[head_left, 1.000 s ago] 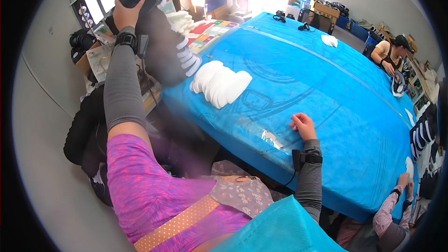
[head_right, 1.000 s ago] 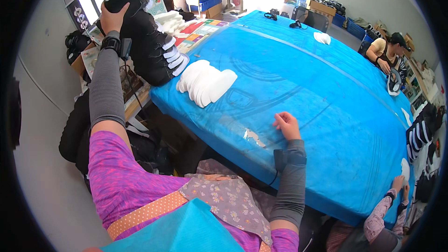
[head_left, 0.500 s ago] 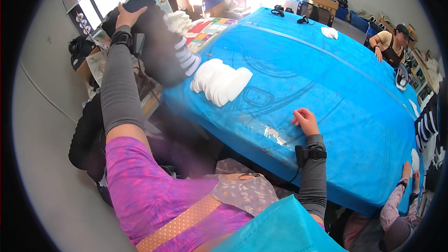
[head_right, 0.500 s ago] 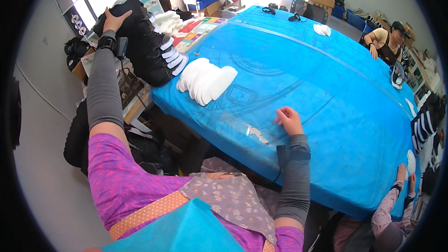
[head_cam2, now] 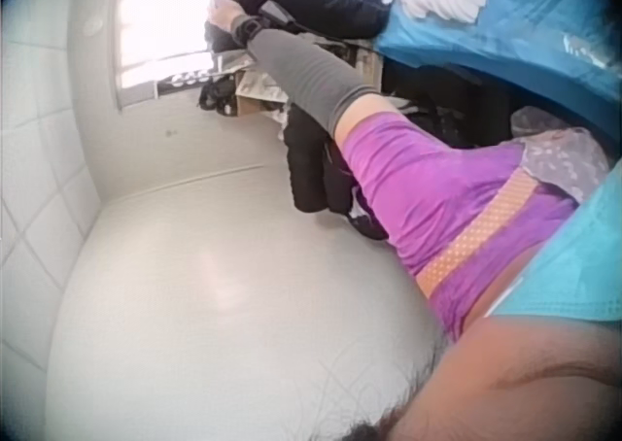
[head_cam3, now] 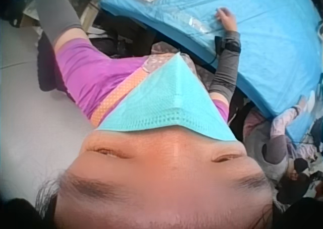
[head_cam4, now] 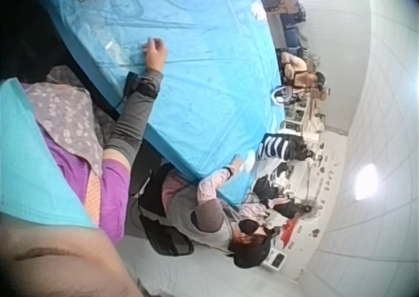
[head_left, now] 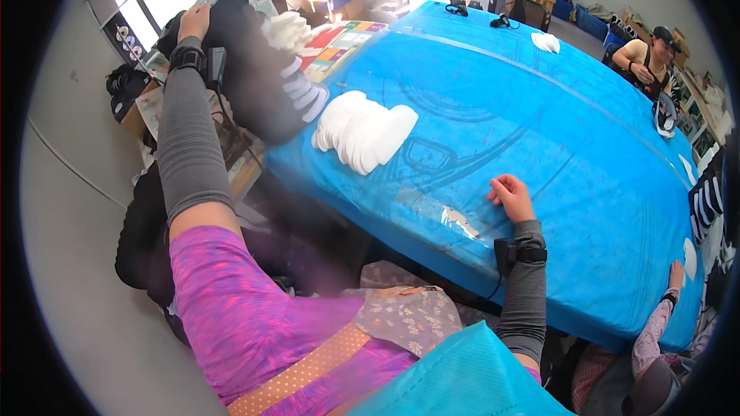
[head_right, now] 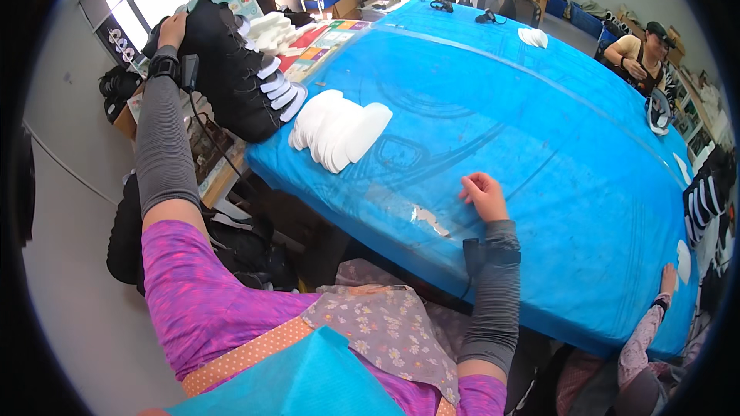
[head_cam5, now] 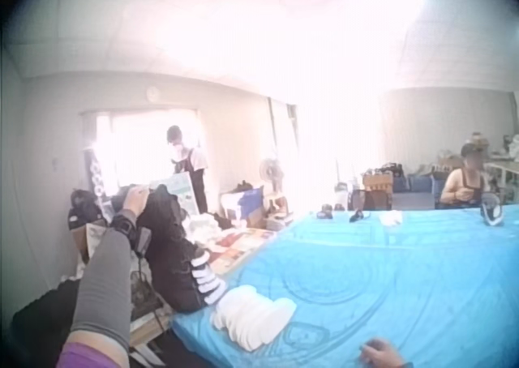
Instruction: Manually applying adhesive strips or reinforcement tape to the interior components of a shoe upper.
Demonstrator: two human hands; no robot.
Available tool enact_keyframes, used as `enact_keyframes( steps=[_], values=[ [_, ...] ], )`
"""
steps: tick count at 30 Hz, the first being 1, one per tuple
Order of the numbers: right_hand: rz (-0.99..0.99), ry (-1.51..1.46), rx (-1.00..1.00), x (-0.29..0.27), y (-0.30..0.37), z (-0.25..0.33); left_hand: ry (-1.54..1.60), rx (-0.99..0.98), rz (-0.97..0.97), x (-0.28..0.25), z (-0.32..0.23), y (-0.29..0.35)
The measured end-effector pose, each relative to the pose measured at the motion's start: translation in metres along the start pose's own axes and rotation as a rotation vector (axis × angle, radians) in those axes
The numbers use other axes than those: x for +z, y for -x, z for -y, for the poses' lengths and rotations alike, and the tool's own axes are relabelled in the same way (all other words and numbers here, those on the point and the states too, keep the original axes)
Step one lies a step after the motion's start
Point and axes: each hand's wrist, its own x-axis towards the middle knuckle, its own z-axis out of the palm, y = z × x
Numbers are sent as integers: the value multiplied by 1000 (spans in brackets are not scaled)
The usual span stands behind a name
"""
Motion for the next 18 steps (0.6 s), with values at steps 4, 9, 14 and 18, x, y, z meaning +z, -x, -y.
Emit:
enact_keyframes(
  steps=[4,9,14,18],
  values=[
    [-13,2,11,-3,-2,1,-33,-56,59,2,-7,-8],
    [-42,-23,38,-6,0,1,-247,-43,142,-5,-26,-33],
    [17,-56,32,3,-7,4,-251,32,464,-30,-6,-70],
    [-25,-15,90,-2,-10,8,-302,-3,547,23,-34,-69]
  ],
)
